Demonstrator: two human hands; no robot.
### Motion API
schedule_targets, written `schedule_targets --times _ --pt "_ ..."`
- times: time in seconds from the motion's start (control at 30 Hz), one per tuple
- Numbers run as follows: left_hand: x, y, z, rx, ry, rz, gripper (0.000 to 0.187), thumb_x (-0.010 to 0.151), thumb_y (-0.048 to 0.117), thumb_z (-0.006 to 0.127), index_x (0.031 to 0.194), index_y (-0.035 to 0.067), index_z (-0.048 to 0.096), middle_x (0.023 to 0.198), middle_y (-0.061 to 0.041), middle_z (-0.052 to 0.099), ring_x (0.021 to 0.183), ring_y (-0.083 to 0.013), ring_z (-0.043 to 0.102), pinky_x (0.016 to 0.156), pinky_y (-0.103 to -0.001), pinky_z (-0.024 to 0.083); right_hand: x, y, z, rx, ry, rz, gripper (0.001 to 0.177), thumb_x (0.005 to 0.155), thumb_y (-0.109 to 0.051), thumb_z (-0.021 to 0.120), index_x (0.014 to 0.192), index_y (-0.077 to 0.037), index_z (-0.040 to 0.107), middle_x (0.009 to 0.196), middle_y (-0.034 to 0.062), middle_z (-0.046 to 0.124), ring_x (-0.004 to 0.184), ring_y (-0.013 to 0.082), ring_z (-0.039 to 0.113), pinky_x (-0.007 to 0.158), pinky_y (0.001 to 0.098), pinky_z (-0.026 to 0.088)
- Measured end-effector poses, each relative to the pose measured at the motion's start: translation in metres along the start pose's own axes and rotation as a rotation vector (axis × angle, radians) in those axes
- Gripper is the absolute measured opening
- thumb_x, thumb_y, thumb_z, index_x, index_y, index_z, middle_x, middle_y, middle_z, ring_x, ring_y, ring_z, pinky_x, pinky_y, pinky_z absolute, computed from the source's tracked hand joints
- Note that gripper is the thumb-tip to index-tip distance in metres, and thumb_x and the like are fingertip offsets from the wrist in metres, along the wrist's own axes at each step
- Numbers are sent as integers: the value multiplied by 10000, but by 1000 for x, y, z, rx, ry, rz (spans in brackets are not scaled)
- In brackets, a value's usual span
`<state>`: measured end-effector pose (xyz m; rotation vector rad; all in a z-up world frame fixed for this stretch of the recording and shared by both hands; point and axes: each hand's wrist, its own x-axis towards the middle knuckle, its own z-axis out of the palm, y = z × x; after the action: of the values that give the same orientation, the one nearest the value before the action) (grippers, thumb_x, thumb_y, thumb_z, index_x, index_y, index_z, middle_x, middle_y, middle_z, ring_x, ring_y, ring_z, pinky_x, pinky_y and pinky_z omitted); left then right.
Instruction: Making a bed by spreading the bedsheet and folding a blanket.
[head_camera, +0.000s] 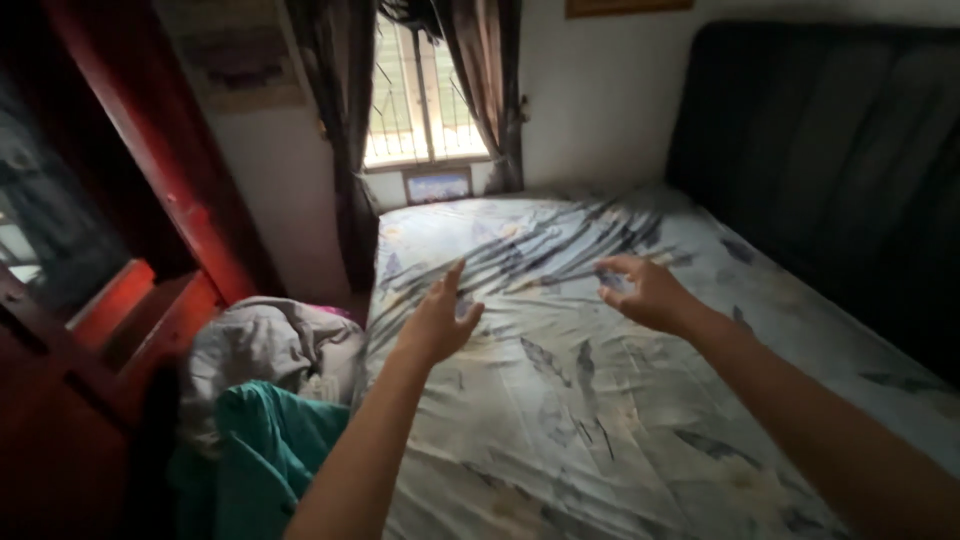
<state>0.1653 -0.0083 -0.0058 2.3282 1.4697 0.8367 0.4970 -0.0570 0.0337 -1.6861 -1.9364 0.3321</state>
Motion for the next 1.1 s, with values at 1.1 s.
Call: schedule_targets --times 1.1 --pt "35 154 123 28 139 -114 818 925 426 637 1608 238 227 1445 -284 524 1294 -475 550 1037 -541 489 -3 188 -133 7 -85 -54 588 888 -302 689 1442 -138 581 1415 141 653 1262 305 657 1016 423 543"
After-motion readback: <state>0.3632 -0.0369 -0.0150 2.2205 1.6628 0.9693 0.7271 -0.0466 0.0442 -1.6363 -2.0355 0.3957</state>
